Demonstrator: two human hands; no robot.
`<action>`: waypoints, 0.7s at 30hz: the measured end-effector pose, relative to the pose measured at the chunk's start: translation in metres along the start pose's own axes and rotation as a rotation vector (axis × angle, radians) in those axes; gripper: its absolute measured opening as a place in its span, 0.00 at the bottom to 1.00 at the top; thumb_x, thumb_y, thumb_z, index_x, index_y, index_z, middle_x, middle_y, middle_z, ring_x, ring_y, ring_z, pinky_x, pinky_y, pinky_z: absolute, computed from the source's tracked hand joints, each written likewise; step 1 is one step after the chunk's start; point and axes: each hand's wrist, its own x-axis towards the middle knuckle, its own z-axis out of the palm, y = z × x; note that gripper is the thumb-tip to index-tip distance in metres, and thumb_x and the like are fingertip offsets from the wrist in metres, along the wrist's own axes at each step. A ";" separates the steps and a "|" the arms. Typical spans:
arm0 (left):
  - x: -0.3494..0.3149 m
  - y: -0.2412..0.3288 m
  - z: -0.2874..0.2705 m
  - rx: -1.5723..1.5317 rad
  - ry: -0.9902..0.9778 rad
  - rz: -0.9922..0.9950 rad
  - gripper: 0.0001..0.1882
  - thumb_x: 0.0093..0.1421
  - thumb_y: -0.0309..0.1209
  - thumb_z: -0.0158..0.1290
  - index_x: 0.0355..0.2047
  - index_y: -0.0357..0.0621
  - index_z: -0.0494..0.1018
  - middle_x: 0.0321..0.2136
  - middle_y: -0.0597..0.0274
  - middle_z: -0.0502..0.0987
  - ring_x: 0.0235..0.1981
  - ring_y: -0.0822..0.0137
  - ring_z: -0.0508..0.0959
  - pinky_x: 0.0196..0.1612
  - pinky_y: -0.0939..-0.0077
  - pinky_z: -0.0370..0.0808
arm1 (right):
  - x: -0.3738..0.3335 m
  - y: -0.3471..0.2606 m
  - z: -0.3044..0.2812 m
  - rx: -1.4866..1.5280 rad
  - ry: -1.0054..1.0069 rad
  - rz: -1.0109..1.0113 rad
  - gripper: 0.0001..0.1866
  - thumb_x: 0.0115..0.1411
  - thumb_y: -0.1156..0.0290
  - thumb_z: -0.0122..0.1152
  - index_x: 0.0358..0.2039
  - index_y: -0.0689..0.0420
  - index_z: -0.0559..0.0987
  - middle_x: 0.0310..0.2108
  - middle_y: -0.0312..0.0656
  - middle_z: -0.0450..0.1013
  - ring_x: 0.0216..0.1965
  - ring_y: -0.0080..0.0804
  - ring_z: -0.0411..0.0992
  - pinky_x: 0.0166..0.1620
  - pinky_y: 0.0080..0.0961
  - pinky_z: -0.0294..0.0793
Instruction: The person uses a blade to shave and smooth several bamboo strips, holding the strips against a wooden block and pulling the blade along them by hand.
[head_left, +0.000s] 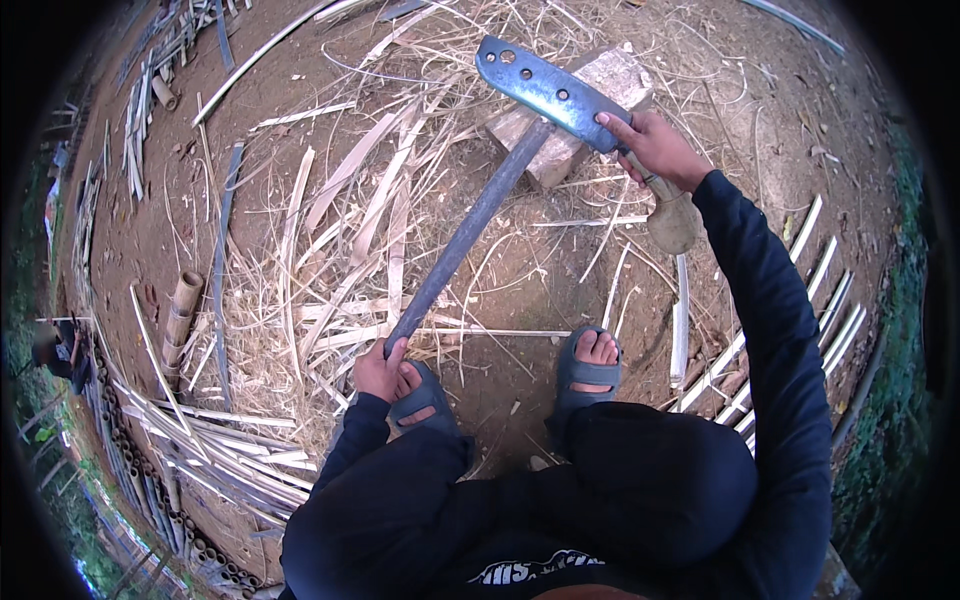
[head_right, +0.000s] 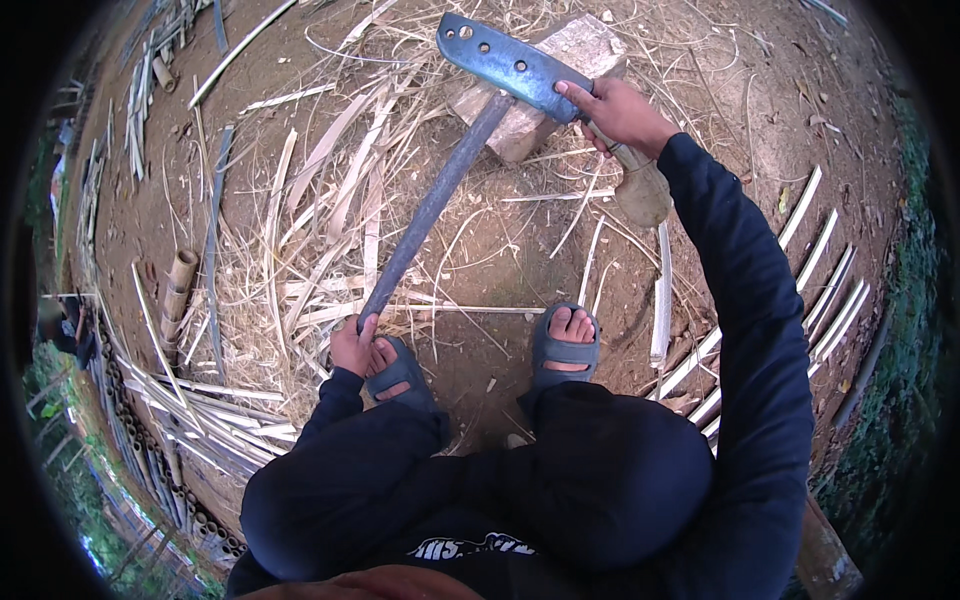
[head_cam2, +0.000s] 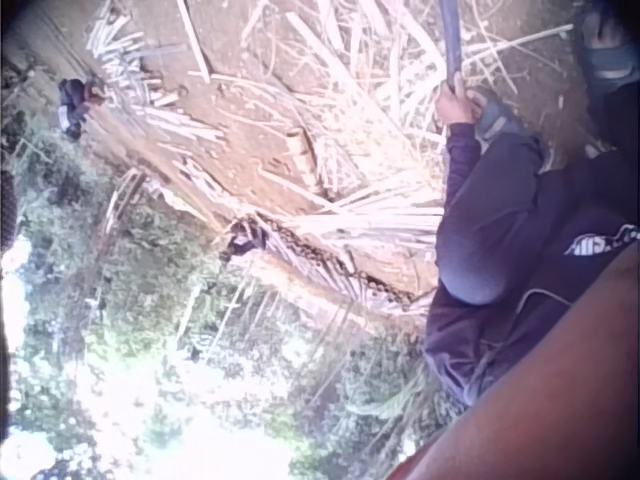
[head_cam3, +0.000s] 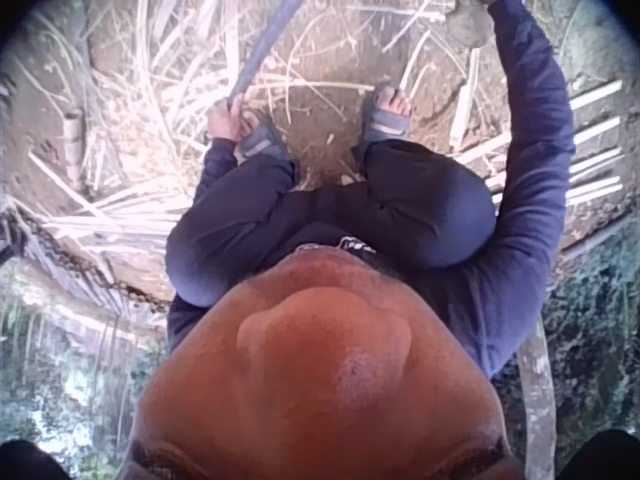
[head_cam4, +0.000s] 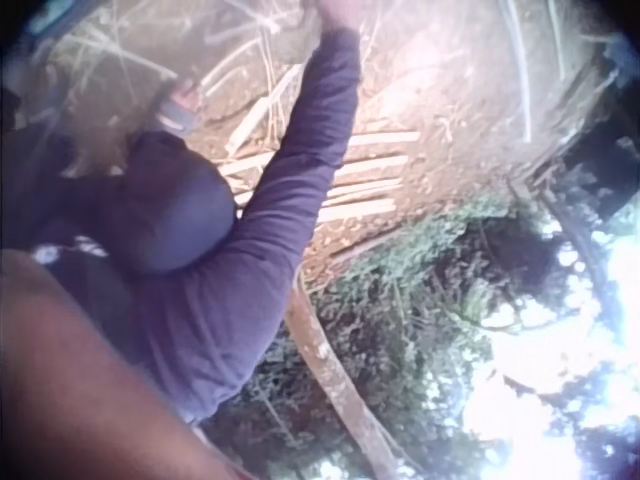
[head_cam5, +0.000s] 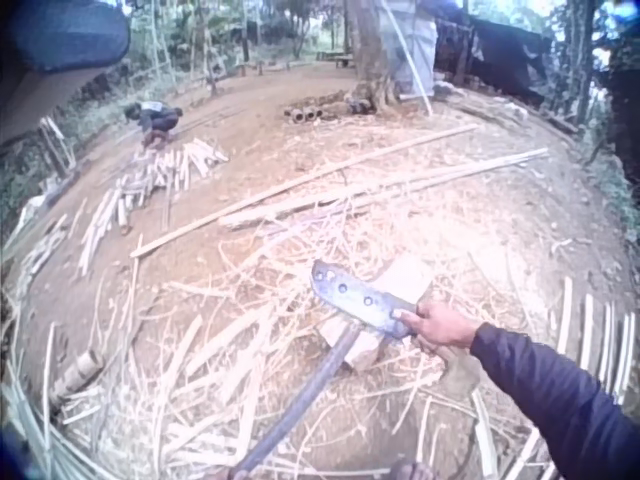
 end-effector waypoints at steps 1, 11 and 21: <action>-0.003 -0.001 -0.001 0.031 0.026 0.001 0.28 0.62 0.57 0.55 0.28 0.39 0.77 0.17 0.47 0.77 0.21 0.48 0.79 0.25 0.57 0.73 | 0.001 -0.002 -0.005 0.075 0.023 -0.020 0.31 0.67 0.43 0.53 0.31 0.66 0.74 0.16 0.36 0.69 0.13 0.22 0.68 0.19 0.22 0.70; -0.007 0.004 -0.005 0.024 0.049 0.001 0.25 0.62 0.54 0.55 0.29 0.41 0.77 0.16 0.49 0.77 0.20 0.48 0.79 0.24 0.58 0.73 | -0.007 -0.020 0.016 0.098 -0.045 -0.007 0.30 0.67 0.44 0.54 0.34 0.65 0.74 0.15 0.34 0.68 0.13 0.20 0.67 0.18 0.21 0.69; -0.011 -0.001 0.005 0.052 0.134 -0.008 0.25 0.60 0.56 0.57 0.27 0.43 0.77 0.14 0.51 0.75 0.17 0.49 0.78 0.21 0.57 0.72 | -0.008 -0.016 0.005 0.055 -0.064 -0.030 0.28 0.69 0.45 0.52 0.32 0.63 0.74 0.15 0.35 0.68 0.12 0.21 0.66 0.17 0.22 0.67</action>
